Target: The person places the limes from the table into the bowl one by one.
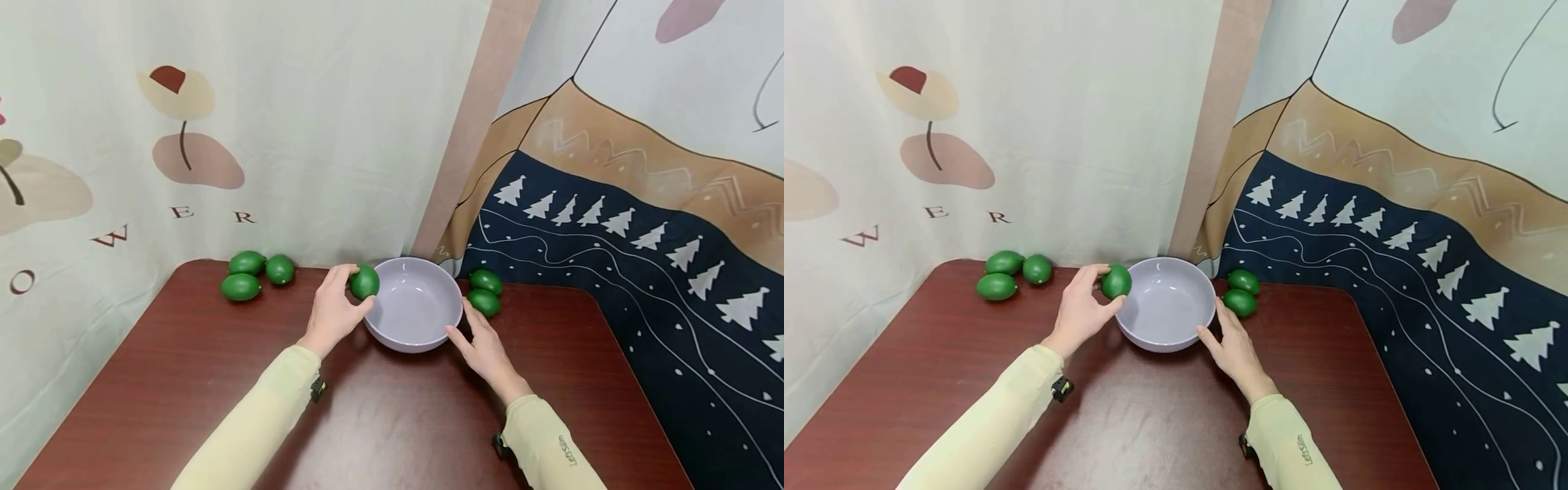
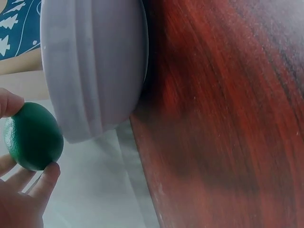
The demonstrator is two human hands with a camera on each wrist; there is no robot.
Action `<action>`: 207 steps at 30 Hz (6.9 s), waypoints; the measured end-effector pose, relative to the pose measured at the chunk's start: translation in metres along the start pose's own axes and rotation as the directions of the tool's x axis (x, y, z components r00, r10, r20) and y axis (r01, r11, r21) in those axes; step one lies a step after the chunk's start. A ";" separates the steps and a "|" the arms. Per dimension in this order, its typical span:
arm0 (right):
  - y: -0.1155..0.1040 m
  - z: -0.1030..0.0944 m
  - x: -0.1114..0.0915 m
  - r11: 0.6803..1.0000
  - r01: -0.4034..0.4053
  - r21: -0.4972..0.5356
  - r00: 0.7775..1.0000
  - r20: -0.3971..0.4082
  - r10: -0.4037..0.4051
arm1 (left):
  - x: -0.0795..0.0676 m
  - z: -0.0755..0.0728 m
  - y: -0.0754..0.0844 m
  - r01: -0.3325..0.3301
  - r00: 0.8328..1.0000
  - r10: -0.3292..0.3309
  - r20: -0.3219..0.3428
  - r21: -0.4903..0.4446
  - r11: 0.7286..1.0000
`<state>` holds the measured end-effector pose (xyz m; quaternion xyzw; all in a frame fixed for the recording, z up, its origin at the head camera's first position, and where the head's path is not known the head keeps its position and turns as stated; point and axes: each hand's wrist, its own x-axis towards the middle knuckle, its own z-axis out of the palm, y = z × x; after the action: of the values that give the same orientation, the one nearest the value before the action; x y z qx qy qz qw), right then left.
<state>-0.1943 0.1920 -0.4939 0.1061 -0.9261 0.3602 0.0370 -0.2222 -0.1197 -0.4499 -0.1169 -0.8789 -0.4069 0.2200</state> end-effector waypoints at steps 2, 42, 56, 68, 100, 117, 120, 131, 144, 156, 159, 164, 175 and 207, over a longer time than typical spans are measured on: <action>0.000 0.000 0.000 1.000 0.003 0.000 1.000 -0.004 -0.003 | -0.001 0.002 0.000 -0.011 1.000 0.011 0.001 -0.002 1.000; -0.003 -0.002 0.000 1.000 -0.003 0.005 1.000 0.007 0.003 | -0.007 0.021 0.016 -0.078 0.969 0.059 0.242 0.072 0.994; -0.001 -0.001 0.001 1.000 -0.002 0.011 1.000 0.018 0.002 | -0.005 0.026 0.016 -0.153 0.948 0.104 0.300 0.145 0.978; -0.002 -0.001 0.001 1.000 -0.006 0.016 1.000 0.022 0.005 | 0.000 0.026 0.018 -0.197 0.929 0.123 0.348 0.186 0.962; -0.001 -0.001 0.001 1.000 0.001 0.009 1.000 0.014 -0.002 | 0.009 0.030 0.028 -0.169 0.854 -0.022 0.520 0.318 0.933; -0.002 -0.002 0.002 1.000 0.029 0.007 1.000 -0.006 -0.029 | 0.010 0.033 0.029 -0.219 0.845 -0.008 0.535 0.360 0.907; -0.002 -0.002 0.002 1.000 0.029 0.005 1.000 0.003 -0.029 | 0.008 0.032 0.030 -0.223 0.845 -0.003 0.534 0.358 0.907; -0.001 -0.001 0.002 0.998 0.056 -0.012 0.998 -0.005 -0.056 | 0.003 0.032 0.027 -0.234 0.867 0.045 0.497 0.325 0.916; -0.002 0.000 0.003 0.998 0.055 -0.026 0.998 0.003 -0.055 | -0.005 0.030 0.020 -0.289 0.883 0.160 0.442 0.244 0.926; -0.003 0.001 0.001 0.999 0.037 -0.028 0.999 0.009 -0.037 | -0.013 0.028 0.010 -0.349 0.892 0.267 0.364 0.179 0.920; -0.003 0.002 0.001 0.999 0.030 -0.021 1.000 0.011 -0.029 | -0.016 0.027 0.009 -0.341 0.899 0.266 0.348 0.177 0.923; -0.003 0.003 0.000 1.000 0.028 -0.008 1.000 0.003 -0.028 | -0.019 0.023 0.009 -0.317 0.906 0.247 0.344 0.166 0.934; -0.001 0.002 0.000 1.000 0.011 -0.014 1.000 0.019 -0.011 | -0.022 0.014 0.004 -0.336 0.915 0.283 0.288 0.154 0.929; -0.001 -0.002 0.002 1.000 0.002 -0.002 0.999 0.051 -0.002 | -0.023 -0.012 -0.023 -0.227 0.956 0.174 0.237 0.221 0.949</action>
<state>-0.1962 0.1919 -0.4914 0.1159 -0.9270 0.3565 0.0139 -0.2077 -0.1443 -0.4695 -0.2210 -0.9244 -0.2556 0.1772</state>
